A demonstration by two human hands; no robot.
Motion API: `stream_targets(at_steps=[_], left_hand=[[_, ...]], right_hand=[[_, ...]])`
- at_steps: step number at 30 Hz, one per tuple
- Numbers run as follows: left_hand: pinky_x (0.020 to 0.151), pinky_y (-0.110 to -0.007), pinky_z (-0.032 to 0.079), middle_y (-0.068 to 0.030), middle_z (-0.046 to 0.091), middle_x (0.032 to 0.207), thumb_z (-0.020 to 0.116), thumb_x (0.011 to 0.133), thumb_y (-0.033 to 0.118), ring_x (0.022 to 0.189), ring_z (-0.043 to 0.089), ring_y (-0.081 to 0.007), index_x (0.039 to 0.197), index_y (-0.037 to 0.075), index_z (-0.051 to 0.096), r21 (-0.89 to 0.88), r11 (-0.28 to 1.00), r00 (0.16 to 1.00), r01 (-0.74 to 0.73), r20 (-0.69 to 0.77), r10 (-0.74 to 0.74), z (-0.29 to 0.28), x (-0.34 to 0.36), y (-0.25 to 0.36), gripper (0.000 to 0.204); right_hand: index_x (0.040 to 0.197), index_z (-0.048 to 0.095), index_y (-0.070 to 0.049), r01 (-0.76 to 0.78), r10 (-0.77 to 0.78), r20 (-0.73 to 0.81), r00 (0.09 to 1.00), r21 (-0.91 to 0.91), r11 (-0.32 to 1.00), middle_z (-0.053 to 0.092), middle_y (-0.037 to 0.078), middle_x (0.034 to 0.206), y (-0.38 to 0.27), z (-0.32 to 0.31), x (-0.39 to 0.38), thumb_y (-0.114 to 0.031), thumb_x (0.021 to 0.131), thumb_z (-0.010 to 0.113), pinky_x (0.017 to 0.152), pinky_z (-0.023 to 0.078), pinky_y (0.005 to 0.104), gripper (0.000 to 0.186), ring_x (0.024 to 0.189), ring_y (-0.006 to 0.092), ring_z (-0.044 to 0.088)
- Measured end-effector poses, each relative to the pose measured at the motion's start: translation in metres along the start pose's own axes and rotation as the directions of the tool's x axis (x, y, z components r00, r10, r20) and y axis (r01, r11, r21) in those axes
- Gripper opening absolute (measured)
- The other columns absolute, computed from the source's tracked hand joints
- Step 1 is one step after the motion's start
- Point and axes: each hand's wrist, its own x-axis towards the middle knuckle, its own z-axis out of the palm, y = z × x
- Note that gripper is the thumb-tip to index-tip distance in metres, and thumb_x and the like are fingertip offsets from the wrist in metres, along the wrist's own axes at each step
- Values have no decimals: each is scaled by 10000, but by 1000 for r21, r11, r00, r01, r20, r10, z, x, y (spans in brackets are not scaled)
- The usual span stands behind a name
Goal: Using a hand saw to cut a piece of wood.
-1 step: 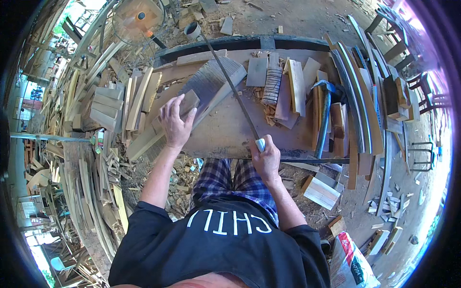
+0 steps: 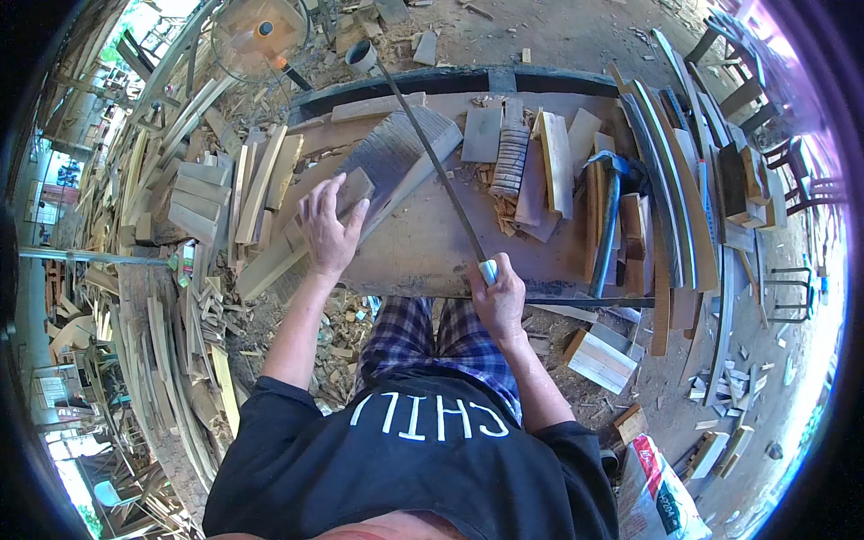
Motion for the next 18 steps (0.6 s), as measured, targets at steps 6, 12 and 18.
stream_targets(at_steps=[6, 12, 18], left_hand=[[1011, -525, 348, -61, 624, 1239, 583, 882, 633, 1186, 547, -309, 1265, 230, 647, -10, 971, 960, 239, 156, -234, 14, 23, -6, 559], [985, -526, 370, -66, 637, 1155, 561, 864, 573, 1158, 548, -356, 1059, 205, 685, 200, 890, 841, 409, 296, -453, 15, 47, 18, 434], [892, -534, 420, -111, 649, 1049, 503, 860, 421, 1053, 574, -392, 899, 145, 621, 192, 937, 918, 293, 219, -331, 34, 47, 21, 302]], right_hand=[[880, 529, -21, -146, 141, 41, 989, 223, 964, 596, 159, 671, -3, -9, 1, -158, 902, 724, 559, 464, 335, 240, 570, 176, 512], [904, 513, -33, -121, 131, -208, 969, 58, 991, 604, 184, 711, -18, -36, 8, -191, 921, 711, 580, 470, 417, 254, 643, 395, 613], [938, 500, -46, -113, 42, -339, 940, -192, 975, 588, 206, 783, -13, -56, 28, -230, 930, 685, 638, 462, 497, 261, 747, 422, 612]])
